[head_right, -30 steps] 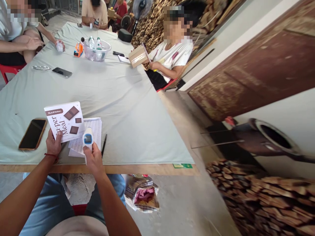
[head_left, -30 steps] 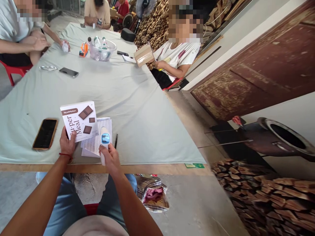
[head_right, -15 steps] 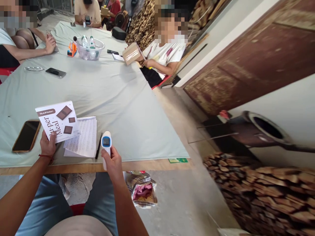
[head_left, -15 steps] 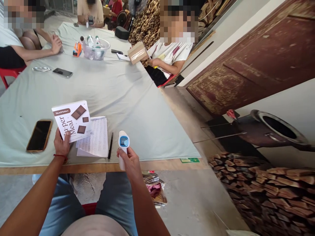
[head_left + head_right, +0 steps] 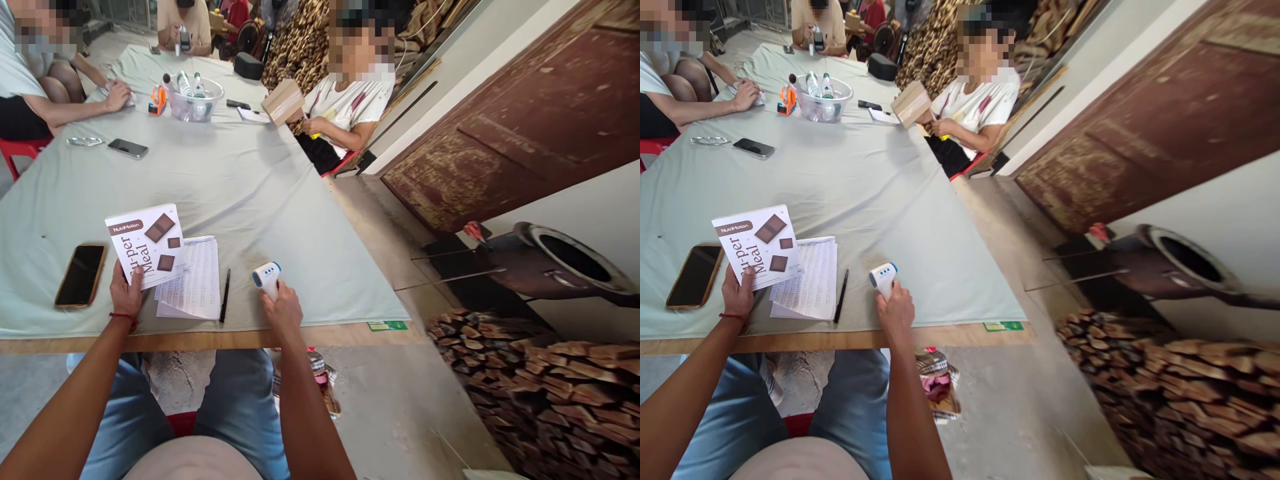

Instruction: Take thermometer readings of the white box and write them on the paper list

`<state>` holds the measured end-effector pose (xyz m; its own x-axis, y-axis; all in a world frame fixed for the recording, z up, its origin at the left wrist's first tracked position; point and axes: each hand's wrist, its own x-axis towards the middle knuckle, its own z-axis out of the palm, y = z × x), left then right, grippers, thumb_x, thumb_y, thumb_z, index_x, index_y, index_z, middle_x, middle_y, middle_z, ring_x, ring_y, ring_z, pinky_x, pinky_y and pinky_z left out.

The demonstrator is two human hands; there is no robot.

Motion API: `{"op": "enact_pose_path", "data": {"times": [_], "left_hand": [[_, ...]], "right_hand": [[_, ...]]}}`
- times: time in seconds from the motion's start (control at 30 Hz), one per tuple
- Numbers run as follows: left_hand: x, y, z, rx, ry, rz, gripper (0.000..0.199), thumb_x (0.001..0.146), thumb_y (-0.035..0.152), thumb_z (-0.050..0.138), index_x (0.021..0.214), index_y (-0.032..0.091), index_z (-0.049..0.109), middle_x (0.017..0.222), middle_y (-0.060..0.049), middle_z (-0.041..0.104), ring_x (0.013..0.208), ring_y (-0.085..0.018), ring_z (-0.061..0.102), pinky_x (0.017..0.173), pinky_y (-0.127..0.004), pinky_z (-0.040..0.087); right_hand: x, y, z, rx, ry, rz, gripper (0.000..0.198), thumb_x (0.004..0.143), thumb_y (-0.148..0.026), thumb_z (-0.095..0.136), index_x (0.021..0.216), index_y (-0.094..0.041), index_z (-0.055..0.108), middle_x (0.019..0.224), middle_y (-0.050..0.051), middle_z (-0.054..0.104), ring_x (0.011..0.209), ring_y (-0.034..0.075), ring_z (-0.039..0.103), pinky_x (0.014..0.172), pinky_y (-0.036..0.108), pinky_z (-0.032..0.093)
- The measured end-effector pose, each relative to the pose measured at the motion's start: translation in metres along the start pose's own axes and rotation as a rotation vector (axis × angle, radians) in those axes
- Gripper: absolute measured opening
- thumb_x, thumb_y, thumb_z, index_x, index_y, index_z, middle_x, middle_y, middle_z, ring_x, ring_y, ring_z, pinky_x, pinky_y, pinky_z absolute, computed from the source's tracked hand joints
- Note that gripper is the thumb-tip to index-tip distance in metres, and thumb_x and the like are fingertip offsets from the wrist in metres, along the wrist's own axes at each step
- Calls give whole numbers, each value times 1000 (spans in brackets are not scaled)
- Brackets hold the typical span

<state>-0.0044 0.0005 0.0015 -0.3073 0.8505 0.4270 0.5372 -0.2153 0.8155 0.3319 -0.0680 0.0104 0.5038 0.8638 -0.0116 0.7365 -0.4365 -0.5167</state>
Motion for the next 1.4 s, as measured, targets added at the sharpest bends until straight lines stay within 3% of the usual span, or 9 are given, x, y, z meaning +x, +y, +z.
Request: {"op": "enact_pose_path", "data": {"times": [0.13,0.23,0.4,0.53,0.73,0.9,1.03,1.2,1.4], "left_hand": [[-1,2,0,-14,-3,-2,52,89,57,51,119,16,58,106,-12,71,94,-26,66,82,-37,51],[-1,3,0,-26,-7,7,51,89,57,51,119,17,58,106,-11,70,94,-25,66,82,-37,52],[-1,2,0,-14,-5,5,50,89,55,51,119,16,58,104,-12,70,92,-25,66,80,-36,52],[0,0,0,-12,-8,11,51,89,56,51,118,16,58,105,-12,70,93,-26,66,81,-37,51],[-1,2,1,-37,-3,-10,53,88,58,51,120,16,57,106,-13,70,94,-26,66,82,-37,52],[-3,4,1,-69,-12,-13,52,88,58,51,117,15,58,103,-12,70,91,-25,65,81,-37,52],[-3,4,1,-63,-18,-19,53,88,59,51,118,16,57,104,-11,70,93,-25,65,83,-38,52],[-3,5,1,-56,-13,-31,55,87,61,50,118,16,57,105,-11,70,93,-25,66,82,-37,52],[-2,6,0,-40,-14,-13,54,88,59,50,118,16,58,105,-12,70,94,-26,66,82,-37,52]], "right_hand": [[10,14,2,-172,41,-14,47,84,-32,60,127,-12,60,109,21,62,100,33,56,83,42,41],[3,8,12,-75,183,-128,43,84,-30,59,123,-13,62,118,21,59,107,33,54,89,44,41],[-17,-26,45,240,-47,-324,29,88,-36,55,106,-16,67,85,8,67,78,22,58,78,35,46],[-22,-45,59,176,-69,-338,32,85,-30,58,112,-16,66,89,10,67,85,24,60,79,35,45],[-13,-35,43,195,-115,-326,45,78,-17,51,118,-22,69,88,9,68,82,24,61,79,36,46],[-26,-23,32,618,-155,-332,44,83,-27,41,117,-19,67,97,7,66,91,21,60,89,37,48],[-45,-22,38,853,-181,-267,49,80,-36,56,127,-20,55,96,5,60,86,18,58,83,35,50],[-58,-29,41,853,-79,-226,31,87,-48,52,101,-22,61,77,0,55,72,16,53,74,32,48],[-62,-37,34,864,-214,-277,41,90,-45,42,114,-21,66,90,4,67,81,19,61,82,36,50]]}}
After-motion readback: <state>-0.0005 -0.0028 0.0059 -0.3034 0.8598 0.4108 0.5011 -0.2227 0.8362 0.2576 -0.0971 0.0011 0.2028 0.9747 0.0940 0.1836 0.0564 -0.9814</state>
